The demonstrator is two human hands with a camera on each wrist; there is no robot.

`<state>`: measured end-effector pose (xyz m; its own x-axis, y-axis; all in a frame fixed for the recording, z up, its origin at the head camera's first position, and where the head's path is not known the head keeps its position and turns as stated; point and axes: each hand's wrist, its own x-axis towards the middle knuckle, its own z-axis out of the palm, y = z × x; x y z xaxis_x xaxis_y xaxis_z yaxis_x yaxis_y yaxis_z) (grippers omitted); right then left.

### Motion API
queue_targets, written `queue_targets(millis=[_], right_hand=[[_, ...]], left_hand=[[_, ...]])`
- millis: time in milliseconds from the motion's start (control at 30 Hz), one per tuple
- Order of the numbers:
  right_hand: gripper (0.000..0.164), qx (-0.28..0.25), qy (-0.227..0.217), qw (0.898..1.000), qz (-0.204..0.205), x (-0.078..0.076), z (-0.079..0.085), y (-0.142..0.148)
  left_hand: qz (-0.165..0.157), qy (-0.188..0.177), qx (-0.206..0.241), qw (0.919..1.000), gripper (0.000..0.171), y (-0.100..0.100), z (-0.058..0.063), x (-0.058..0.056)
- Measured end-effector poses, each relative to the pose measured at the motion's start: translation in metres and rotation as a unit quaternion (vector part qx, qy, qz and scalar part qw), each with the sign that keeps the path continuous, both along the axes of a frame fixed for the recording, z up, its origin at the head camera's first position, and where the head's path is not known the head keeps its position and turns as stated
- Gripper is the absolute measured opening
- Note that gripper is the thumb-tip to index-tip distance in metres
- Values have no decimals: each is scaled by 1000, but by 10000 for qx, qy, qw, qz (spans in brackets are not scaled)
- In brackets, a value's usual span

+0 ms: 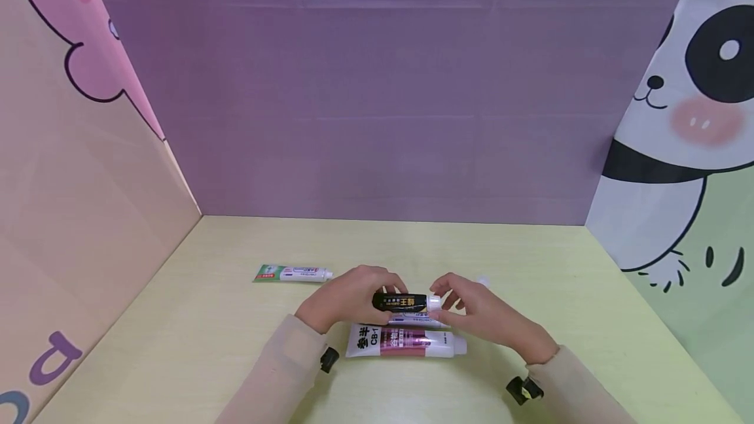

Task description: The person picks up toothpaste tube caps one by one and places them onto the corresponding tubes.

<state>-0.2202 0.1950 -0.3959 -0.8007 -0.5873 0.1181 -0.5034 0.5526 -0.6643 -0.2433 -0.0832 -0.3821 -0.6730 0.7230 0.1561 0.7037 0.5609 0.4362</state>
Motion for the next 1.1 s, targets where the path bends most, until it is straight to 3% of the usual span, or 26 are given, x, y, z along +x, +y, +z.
queue_targets(millis=[467, 900, 1100], right_hand=[[28, -25, 819, 9963, 258, 0, 0, -1], [18, -41, 572, 9982, 203, -1, -1, 1], [20, -6, 313, 9994, 156, 0, 0, 1]], left_hand=[[-18, 60, -8, 10000, 36, 1, 1, -1], [11, 102, 0, 9999, 35, -1, 2, 2], [-9, 163, 33, 9999, 35, -1, 1, 1]])
